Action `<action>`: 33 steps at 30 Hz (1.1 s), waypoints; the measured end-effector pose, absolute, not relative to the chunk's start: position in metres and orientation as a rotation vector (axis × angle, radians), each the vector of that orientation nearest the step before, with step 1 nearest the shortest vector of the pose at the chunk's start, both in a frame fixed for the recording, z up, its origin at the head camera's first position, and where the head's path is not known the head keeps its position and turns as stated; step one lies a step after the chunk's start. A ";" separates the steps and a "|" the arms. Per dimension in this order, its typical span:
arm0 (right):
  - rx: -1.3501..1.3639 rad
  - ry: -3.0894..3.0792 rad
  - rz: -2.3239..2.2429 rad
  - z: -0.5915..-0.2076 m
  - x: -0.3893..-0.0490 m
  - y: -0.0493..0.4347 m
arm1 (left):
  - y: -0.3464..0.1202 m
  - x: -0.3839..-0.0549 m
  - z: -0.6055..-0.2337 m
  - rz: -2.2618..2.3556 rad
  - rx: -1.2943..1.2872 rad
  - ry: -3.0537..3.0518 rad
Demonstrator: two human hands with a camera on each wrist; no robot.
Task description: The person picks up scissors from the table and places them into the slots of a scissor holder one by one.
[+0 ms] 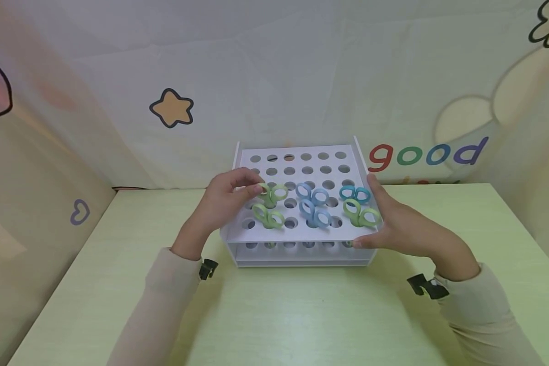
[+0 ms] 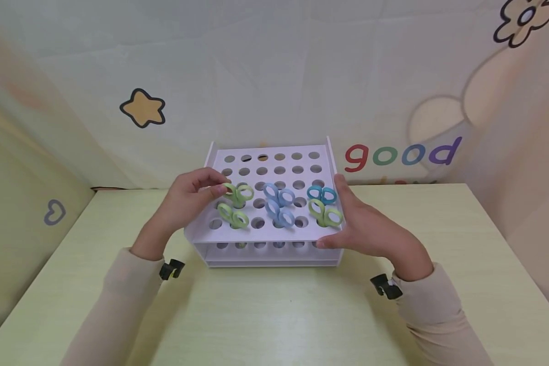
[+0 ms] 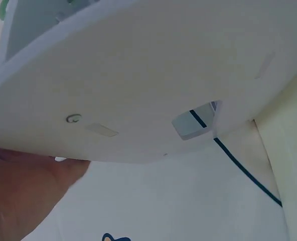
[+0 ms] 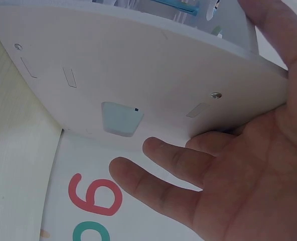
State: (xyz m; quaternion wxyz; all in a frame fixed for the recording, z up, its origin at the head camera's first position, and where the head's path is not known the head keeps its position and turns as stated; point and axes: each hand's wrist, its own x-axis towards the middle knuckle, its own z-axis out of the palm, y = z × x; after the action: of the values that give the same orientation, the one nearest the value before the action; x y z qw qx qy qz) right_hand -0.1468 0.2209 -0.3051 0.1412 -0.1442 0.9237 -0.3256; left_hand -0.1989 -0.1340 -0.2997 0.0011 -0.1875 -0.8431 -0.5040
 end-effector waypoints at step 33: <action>-0.408 2.680 -0.962 -0.306 -0.146 0.220 | -0.140 -0.190 -0.309 -1.413 -0.561 -2.697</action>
State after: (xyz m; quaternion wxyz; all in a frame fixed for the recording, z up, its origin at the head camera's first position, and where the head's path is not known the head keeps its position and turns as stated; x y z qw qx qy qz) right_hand -0.1463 0.2197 -0.3057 0.1319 -0.1406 0.9235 -0.3316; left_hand -0.1903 -0.1398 -0.3090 0.0226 -0.1811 -0.8709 -0.4563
